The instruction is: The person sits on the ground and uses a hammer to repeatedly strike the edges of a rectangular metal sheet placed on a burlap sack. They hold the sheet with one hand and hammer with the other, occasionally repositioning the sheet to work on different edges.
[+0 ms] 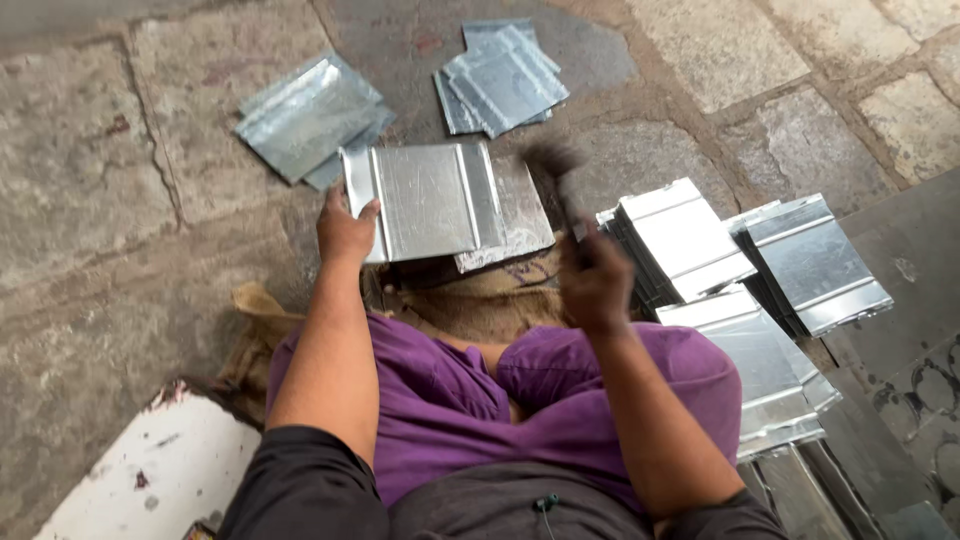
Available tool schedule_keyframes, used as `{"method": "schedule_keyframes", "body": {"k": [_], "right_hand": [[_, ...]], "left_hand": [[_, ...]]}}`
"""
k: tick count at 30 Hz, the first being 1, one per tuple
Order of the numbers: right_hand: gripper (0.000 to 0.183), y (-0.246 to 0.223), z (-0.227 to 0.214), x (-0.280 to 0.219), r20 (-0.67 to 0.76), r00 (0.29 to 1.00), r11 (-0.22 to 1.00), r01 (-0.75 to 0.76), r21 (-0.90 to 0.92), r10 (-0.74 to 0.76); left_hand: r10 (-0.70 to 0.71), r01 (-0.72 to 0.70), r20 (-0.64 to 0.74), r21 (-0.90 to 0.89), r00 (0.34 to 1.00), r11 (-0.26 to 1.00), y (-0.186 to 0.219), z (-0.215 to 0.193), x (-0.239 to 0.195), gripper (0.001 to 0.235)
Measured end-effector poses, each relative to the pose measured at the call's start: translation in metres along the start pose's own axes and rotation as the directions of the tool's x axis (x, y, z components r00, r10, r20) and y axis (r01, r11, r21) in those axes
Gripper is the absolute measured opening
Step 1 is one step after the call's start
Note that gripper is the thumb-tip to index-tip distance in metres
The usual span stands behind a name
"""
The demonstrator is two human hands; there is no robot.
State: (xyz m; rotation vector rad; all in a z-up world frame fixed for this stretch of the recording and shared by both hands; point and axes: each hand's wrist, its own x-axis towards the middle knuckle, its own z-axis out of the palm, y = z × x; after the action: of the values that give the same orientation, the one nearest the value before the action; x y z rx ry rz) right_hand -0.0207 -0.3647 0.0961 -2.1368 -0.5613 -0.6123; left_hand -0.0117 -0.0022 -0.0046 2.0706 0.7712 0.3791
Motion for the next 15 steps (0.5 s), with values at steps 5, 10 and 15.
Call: {"method": "schedule_keyframes", "body": {"k": [5,10,15], "right_hand": [[0.020,-0.012,-0.036,0.008,-0.309,0.949,0.954,0.153,0.259,-0.068],[0.014,0.031,0.024,-0.025,-0.156,0.962,0.973,0.215,-0.080,-0.225],[0.022,0.025,0.022,-0.010,0.066,0.997,0.997,-0.035,-0.065,0.039]], "left_hand": [[-0.043,0.043,0.021,-0.010,0.999,0.999,-0.003,0.002,-0.003,0.062],[-0.037,0.037,0.015,-0.036,0.999,0.999,0.003,0.000,-0.005,0.061],[-0.025,0.025,0.013,-0.008,1.000,1.000,0.007,-0.006,-0.012,0.063]]}}
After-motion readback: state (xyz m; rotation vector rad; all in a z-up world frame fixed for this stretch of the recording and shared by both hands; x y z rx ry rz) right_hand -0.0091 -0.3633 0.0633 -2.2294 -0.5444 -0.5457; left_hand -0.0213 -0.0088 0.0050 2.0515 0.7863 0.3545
